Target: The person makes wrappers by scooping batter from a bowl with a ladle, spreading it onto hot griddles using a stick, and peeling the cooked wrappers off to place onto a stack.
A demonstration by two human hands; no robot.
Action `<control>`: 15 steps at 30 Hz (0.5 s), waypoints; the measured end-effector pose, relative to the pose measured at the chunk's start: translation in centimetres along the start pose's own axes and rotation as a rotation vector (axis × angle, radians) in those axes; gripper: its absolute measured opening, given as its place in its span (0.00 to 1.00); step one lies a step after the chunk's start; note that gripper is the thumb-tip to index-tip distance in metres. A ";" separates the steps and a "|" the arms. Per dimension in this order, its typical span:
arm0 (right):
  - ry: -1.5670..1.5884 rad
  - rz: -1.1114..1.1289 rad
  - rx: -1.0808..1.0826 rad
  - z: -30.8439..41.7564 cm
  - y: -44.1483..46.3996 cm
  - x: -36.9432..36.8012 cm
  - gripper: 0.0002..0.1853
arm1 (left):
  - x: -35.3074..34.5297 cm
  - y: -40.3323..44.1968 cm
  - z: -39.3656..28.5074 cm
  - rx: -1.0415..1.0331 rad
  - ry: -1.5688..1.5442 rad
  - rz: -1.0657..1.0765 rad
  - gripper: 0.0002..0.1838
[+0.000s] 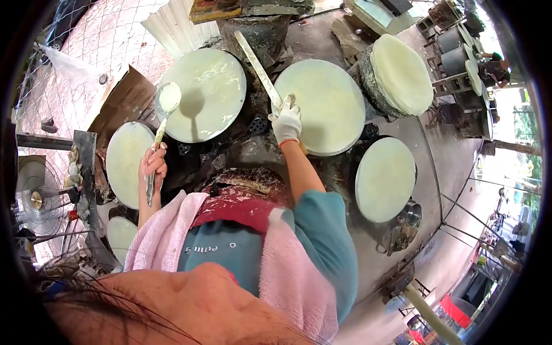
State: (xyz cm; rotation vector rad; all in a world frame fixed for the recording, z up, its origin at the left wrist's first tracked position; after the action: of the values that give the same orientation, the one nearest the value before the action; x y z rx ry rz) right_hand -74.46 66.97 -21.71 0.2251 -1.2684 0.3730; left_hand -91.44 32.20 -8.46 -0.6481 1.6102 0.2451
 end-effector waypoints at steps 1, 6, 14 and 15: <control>-0.005 0.000 0.008 -0.6 0.7 -0.8 0.47 | -0.2 -0.3 0.5 -0.018 -0.006 -0.013 0.17; -0.066 0.068 0.036 -2.4 4.2 3.3 0.24 | -0.4 -0.6 1.1 -0.108 0.247 -0.189 0.16; -0.028 0.007 0.238 -5.5 19.0 21.2 0.23 | 0.9 2.5 1.3 -0.060 0.421 -0.219 0.14; -0.095 0.053 0.182 -5.2 20.7 23.8 0.25 | 0.6 2.7 1.8 -0.065 0.426 -0.208 0.14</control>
State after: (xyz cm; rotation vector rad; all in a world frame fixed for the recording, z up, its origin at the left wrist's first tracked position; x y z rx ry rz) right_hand -72.04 91.45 -1.23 0.3680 -1.3363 0.5292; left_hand -91.38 35.20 -9.95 -0.9585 1.9273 0.0030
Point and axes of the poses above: each hand's wrist, its own y-axis towards the middle knuckle, its own x-axis out of the back of the hand, z = x × y, the point moved 3 cm from there along y, towards the middle knuckle, and after that the axes turned 10 degrees about -x, right-handed, at the moved point
